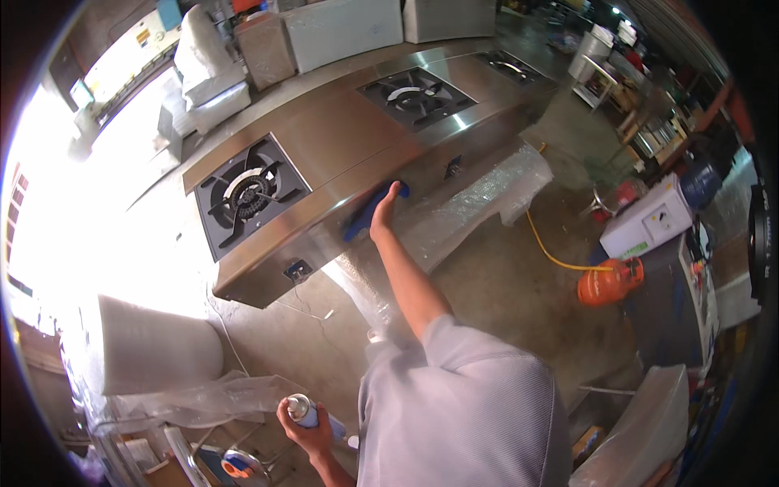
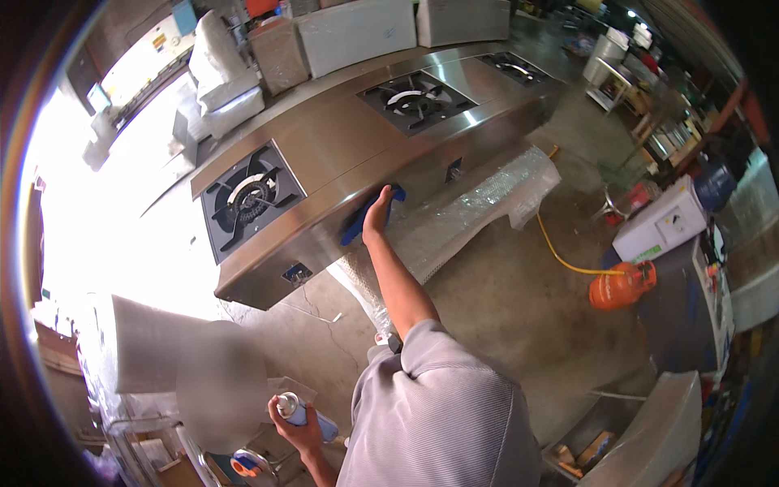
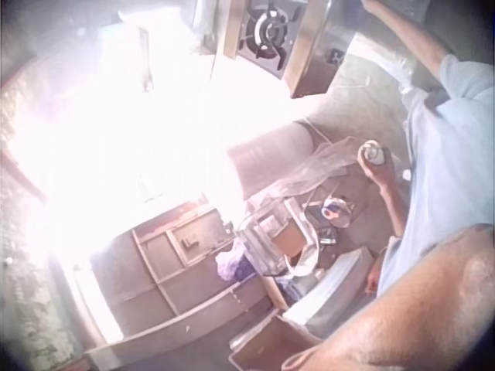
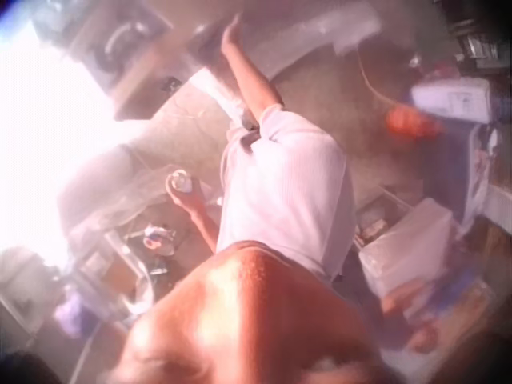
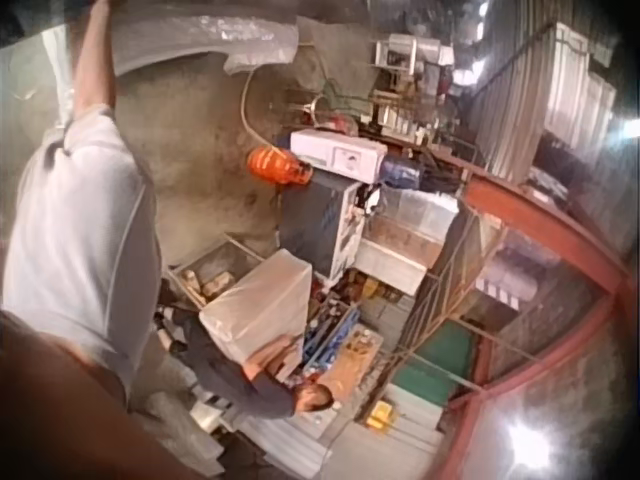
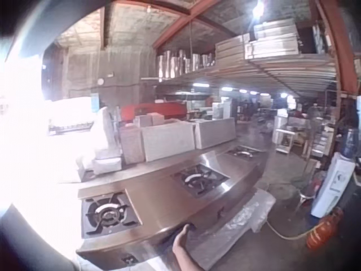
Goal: The person cleans a stainless steel gas cooktop using a spray can and a blue cloth. They repeatedly spray cleaner onto the surface and wipe it down, moving around the unit to cover different areas.
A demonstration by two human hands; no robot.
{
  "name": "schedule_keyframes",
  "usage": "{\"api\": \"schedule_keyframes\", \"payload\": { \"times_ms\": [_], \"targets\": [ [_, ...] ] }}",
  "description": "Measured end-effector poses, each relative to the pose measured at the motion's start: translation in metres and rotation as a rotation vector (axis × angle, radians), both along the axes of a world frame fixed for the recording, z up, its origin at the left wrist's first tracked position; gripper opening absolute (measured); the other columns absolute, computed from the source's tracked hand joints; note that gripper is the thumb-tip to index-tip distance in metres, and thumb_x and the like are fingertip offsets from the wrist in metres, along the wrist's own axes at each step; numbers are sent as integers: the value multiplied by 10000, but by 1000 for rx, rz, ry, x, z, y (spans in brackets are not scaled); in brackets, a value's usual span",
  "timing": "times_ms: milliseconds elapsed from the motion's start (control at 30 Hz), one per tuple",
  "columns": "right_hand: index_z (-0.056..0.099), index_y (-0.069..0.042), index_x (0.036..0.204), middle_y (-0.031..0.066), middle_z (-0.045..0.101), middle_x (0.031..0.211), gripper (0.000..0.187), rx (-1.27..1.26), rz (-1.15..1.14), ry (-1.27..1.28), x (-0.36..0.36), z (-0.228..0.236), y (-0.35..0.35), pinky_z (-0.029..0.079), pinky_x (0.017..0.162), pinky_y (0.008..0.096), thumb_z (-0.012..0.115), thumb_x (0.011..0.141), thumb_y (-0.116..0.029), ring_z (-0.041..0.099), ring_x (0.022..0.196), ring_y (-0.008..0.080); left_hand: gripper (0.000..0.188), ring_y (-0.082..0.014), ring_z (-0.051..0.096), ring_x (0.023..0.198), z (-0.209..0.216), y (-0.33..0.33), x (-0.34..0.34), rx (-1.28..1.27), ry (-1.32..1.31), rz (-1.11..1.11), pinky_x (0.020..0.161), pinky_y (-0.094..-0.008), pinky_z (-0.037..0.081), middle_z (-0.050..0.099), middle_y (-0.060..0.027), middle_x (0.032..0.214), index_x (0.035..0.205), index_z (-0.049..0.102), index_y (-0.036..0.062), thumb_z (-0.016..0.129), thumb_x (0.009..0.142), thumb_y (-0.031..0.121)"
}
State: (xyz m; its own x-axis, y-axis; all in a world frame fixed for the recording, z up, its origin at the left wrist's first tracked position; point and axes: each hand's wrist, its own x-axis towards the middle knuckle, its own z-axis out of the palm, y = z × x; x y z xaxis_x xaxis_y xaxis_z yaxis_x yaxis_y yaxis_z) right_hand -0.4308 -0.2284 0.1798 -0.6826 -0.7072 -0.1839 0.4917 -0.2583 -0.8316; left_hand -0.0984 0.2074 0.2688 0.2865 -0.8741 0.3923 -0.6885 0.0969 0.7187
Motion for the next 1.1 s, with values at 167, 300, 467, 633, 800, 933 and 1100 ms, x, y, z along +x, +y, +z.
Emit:
{"api": "schedule_keyframes", "payload": {
  "times_ms": [167,300,467,633,800,933,1100],
  "targets": [
    [77,-51,1683,62,87,1769,1034,-2,83,-115,88,-7,22,94,1300,366,317,1004,-793,104,1613,224,777,-326,569,1191,-20,-5,0,79,194,4,1070,-448,439,583,-188,1311,1472,456,38,787,769,42],
    [56,-105,1694,56,72,1770,1132,-133,609,-427,165,-38,46,88,1302,389,343,928,-887,84,1615,227,770,-306,558,1183,-28,-35,-4,76,213,-134,1060,-441,440,564,-177,1329,1487,436,46,779,798,63],
    [-3,-162,1703,42,52,1773,1222,-99,515,-689,91,-35,12,90,1302,421,351,852,-965,83,1617,241,759,-297,581,1125,-30,-65,-11,54,282,-87,1031,-439,464,584,-170,1266,1473,442,36,767,787,17],
    [83,-89,1693,76,142,1760,1261,-61,216,-407,-97,-3,-22,140,1292,416,371,839,-972,159,1604,253,771,-316,568,1180,-34,-73,-50,24,218,49,1088,-452,427,571,-183,1312,1492,418,36,742,793,-6],
    [52,-103,1699,63,79,1774,1146,-102,-69,-247,-277,13,-72,92,1295,404,311,924,-906,120,1615,235,760,-272,542,1190,-32,-109,-147,136,264,59,1077,-396,431,530,-160,1367,1509,406,50,723,821,-6],
    [126,-96,1694,84,156,1760,1128,13,-105,-285,-413,-2,-111,115,1296,426,282,926,-908,164,1605,263,680,-336,630,1130,-22,-157,-247,60,90,40,1064,-447,482,649,-215,1246,1454,489,-19,808,879,155],
    [180,-98,1687,86,237,1739,1101,-81,17,-596,-500,-27,-112,169,1290,436,258,935,-899,230,1589,272,787,-241,566,1123,-14,-235,-344,155,558,-184,942,-380,509,537,-158,1305,1505,398,31,744,799,24]
  ]
}}
